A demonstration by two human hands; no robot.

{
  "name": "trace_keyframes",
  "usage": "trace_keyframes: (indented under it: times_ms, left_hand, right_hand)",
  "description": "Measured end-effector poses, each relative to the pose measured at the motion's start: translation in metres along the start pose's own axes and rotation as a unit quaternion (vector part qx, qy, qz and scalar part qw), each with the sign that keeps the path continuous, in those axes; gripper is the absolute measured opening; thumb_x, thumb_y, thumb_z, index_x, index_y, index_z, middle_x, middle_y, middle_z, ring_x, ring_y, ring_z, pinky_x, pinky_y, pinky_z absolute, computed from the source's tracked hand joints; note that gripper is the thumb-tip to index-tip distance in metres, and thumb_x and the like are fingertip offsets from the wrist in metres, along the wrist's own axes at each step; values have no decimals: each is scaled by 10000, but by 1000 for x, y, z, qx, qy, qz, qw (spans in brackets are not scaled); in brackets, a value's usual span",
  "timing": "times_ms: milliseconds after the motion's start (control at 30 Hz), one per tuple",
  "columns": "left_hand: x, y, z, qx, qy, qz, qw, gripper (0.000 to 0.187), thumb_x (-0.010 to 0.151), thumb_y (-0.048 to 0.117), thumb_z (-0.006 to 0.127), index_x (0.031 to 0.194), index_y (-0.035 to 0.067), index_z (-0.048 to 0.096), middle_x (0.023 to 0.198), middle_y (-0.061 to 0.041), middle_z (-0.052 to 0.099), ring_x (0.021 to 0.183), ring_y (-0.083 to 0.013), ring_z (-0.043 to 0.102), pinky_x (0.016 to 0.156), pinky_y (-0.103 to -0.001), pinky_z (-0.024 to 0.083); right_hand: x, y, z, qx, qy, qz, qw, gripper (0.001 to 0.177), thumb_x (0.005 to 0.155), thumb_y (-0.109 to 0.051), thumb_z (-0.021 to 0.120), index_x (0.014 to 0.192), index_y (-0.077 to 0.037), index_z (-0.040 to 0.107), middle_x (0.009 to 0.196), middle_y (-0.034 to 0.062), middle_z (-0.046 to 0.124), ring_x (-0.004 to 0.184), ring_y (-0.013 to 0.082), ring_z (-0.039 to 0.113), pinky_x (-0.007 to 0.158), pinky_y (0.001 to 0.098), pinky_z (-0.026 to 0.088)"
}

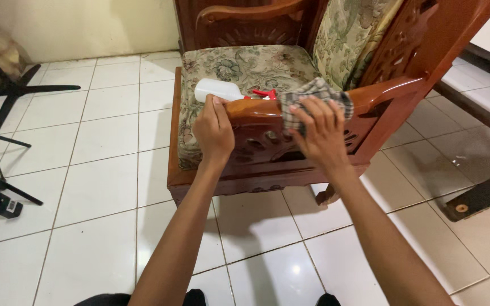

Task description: The person wipes the wooden armrests and backrest of a dining chair using a checkered cloth. They repeatedly spray the cloth with a white spray bottle and wipe different sections of the chair's wooden frame, including the armrests and backrest, throughout the episode.

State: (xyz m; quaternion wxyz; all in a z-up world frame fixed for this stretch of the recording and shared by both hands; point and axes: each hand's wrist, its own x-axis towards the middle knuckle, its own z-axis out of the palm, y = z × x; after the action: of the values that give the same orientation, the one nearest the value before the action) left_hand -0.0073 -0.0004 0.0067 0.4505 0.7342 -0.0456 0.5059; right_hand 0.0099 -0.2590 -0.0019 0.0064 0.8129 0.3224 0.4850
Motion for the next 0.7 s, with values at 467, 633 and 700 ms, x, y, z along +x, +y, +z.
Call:
trace_keyframes:
  times_ms: [467, 633, 700]
  left_hand:
    - [22, -6, -12, -75, -162, -43, 983, 298, 1091, 291, 458, 1128, 99, 682, 1137, -90, 617, 1110, -285, 507, 1029, -393, 378]
    - [24, 20, -20, -25, -125, 104, 986, 214, 984, 130, 617, 1188, 68, 643, 1208, -108, 578, 1195, -301, 499, 1076, -422, 356]
    - [17, 31, -21, -16, -118, 176, 977, 246, 975, 50, 599, 1220, 73, 618, 1257, -89, 583, 1264, -283, 520, 1119, -439, 377]
  right_hand:
    - [14, -21, -8, 9, 6, 72, 997, 722, 961, -500, 735, 1540, -200, 425, 1510, 66, 432, 1481, 253, 324, 1263, 545, 133]
    - [53, -94, -9, 243, 0, 66, 968, 991, 781, -461, 696, 1560, -54, 238, 1519, 171, 343, 1471, 330, 240, 1248, 539, 47]
    - [63, -104, -20, 341, 3, 64, 938, 1014, 748, -323, 679, 1563, -1, 170, 1534, 216, 306, 1475, 367, 228, 1249, 519, 74]
